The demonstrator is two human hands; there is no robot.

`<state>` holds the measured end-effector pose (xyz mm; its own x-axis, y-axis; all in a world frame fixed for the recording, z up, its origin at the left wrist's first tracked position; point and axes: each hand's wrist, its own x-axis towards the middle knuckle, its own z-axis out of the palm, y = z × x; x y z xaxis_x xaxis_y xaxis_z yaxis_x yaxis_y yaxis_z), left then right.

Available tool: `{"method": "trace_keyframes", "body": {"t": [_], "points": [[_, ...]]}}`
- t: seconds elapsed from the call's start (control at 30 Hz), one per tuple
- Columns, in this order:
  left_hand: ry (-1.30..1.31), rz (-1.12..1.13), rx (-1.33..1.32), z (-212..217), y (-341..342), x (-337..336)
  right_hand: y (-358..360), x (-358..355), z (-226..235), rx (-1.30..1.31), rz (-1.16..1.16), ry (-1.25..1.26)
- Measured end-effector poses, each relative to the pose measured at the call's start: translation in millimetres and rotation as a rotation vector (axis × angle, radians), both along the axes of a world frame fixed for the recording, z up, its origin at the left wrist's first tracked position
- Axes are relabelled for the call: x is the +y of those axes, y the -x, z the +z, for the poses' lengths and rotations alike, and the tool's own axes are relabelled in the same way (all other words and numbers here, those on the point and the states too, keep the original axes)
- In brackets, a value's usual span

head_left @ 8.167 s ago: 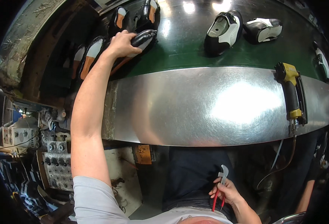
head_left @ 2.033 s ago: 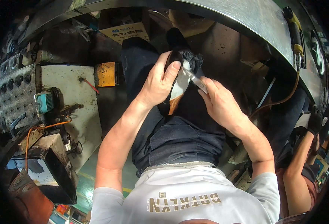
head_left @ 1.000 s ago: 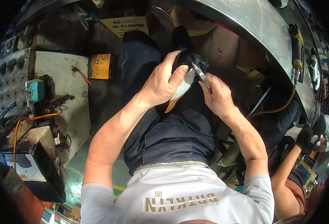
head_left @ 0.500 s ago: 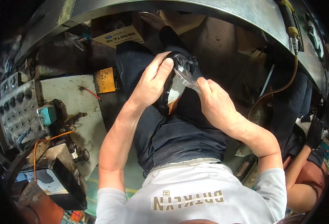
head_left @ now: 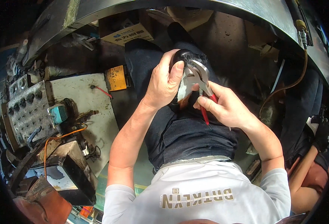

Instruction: The person is repairing a black shoe by hand while seated. They use pliers to trim excess material from the shoe's sole, apply glue from a bottle to the seam, and use a pneumatic nail gun to secure the parts. The process involves repeated trimming, gluing, and nailing actions.

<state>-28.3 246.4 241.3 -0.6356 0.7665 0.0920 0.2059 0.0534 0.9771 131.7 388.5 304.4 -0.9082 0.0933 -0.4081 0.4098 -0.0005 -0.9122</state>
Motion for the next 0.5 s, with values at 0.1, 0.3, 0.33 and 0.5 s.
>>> {"method": "trace_keyframes", "body": {"t": [0.1,0.3,0.33,0.5], "points": [[0.017,-0.001,-0.010,1,0,-1,3,2,3,-0.069,-0.022,0.188],[0.034,-0.014,0.001,5,1,-2,1,6,5,-0.122,-0.138,0.653],[0.039,-0.015,-0.003,5,1,-1,1,4,8,-0.105,-0.196,0.807],[0.063,-0.023,-0.022,3,1,-1,7,4,17,-0.141,-0.121,0.315]]}}
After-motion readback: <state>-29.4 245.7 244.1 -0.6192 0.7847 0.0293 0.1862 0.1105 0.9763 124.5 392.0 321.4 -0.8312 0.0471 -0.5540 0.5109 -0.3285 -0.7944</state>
